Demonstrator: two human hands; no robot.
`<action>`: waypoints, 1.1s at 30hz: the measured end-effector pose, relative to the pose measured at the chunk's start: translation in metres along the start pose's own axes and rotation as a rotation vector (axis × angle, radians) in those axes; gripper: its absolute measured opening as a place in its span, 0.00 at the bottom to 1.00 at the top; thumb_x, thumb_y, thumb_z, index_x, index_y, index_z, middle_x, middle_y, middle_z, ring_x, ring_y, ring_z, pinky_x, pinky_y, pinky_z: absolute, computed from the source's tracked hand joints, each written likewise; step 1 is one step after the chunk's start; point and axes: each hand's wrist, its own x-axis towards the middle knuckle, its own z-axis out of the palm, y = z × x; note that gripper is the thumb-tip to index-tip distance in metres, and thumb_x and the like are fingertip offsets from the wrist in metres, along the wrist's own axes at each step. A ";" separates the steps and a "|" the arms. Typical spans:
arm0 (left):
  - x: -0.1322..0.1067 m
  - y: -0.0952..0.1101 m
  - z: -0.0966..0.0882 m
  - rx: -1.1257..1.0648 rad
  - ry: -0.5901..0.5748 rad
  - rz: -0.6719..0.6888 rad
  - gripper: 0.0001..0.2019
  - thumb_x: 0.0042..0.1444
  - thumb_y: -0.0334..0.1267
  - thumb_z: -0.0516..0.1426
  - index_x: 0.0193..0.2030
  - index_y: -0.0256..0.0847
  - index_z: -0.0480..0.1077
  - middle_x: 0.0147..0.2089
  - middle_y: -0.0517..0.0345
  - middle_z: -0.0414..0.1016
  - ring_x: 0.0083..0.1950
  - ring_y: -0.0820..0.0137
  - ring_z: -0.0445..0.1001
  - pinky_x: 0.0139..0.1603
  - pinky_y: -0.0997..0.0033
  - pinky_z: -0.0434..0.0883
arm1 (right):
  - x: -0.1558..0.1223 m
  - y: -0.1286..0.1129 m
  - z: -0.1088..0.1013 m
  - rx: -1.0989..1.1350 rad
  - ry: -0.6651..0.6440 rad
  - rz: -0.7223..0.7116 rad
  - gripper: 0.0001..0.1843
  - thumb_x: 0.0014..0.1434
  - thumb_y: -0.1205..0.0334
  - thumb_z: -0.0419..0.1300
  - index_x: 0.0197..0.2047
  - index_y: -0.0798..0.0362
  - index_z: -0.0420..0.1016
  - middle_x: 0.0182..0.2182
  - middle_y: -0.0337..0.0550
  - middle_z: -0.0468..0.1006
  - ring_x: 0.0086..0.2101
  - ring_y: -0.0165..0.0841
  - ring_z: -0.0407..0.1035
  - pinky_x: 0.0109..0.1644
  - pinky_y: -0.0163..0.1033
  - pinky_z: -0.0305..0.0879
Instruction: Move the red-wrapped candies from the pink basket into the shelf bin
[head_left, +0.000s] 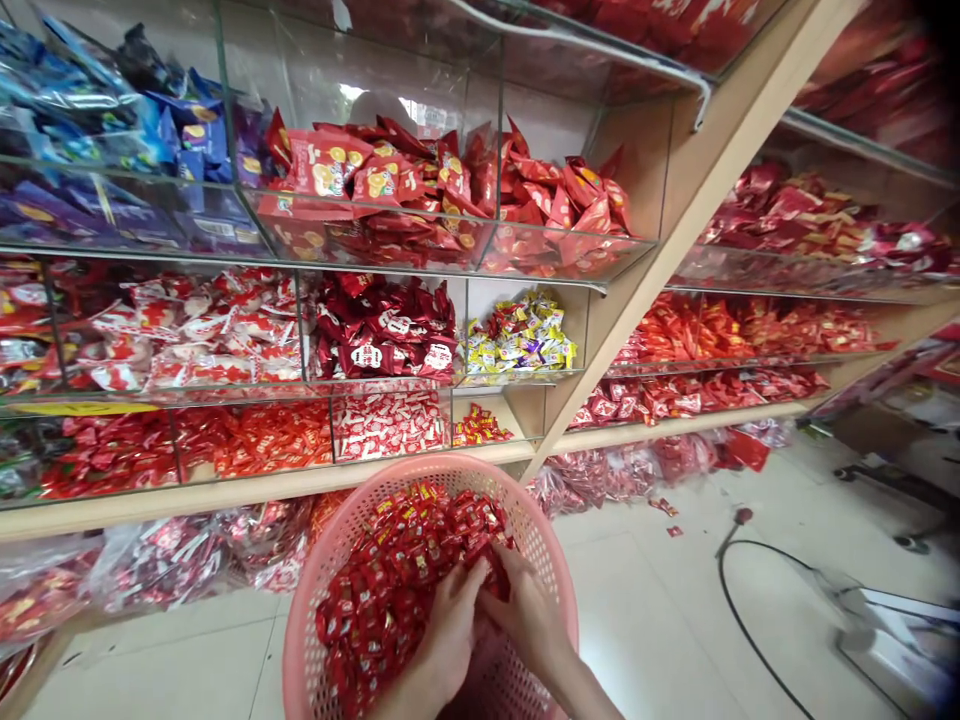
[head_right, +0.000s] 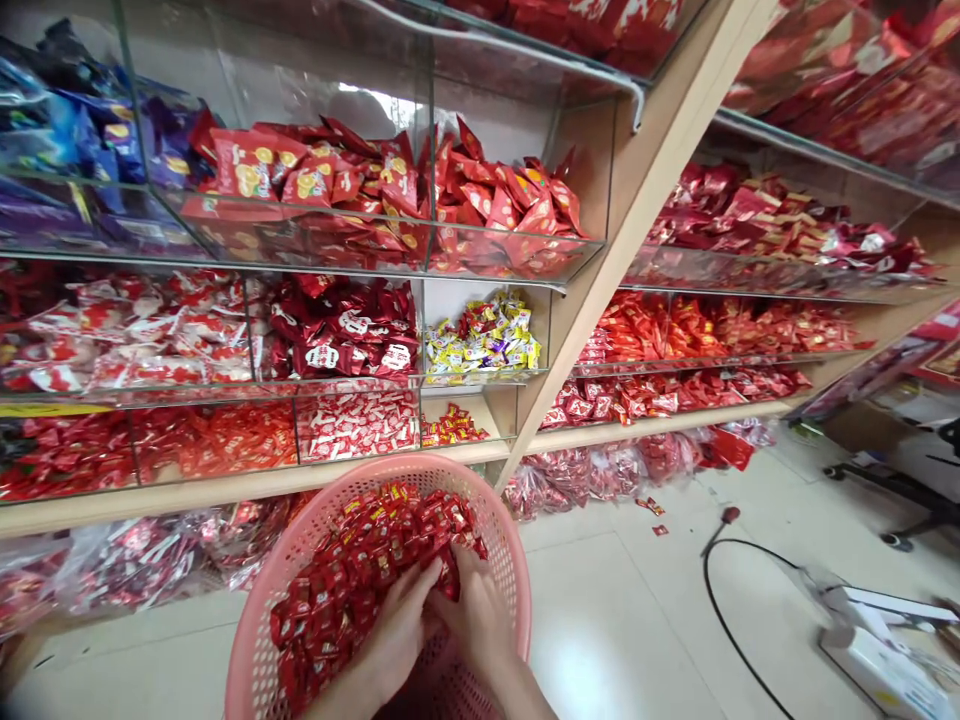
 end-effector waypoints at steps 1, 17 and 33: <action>0.003 -0.006 -0.001 0.016 0.035 -0.014 0.19 0.42 0.43 0.65 0.41 0.42 0.71 0.43 0.54 0.76 0.42 0.68 0.74 0.37 0.74 0.70 | -0.007 0.003 0.002 -0.048 -0.003 0.008 0.31 0.47 0.66 0.59 0.56 0.54 0.65 0.52 0.53 0.71 0.53 0.45 0.64 0.55 0.47 0.61; 0.038 -0.053 -0.027 0.935 -0.215 0.277 0.19 0.45 0.28 0.56 0.46 0.38 0.69 0.48 0.50 0.76 0.51 0.62 0.71 0.55 0.65 0.63 | -0.034 0.054 -0.047 0.159 0.430 0.044 0.15 0.58 0.54 0.53 0.47 0.49 0.67 0.48 0.49 0.70 0.45 0.40 0.66 0.44 0.46 0.68; 0.046 -0.082 -0.020 1.132 -0.172 0.235 0.36 0.46 0.25 0.50 0.65 0.24 0.47 0.69 0.42 0.44 0.69 0.66 0.43 0.68 0.72 0.41 | -0.031 0.058 -0.029 0.124 0.464 0.005 0.14 0.59 0.56 0.52 0.48 0.49 0.67 0.48 0.49 0.69 0.48 0.41 0.63 0.50 0.52 0.64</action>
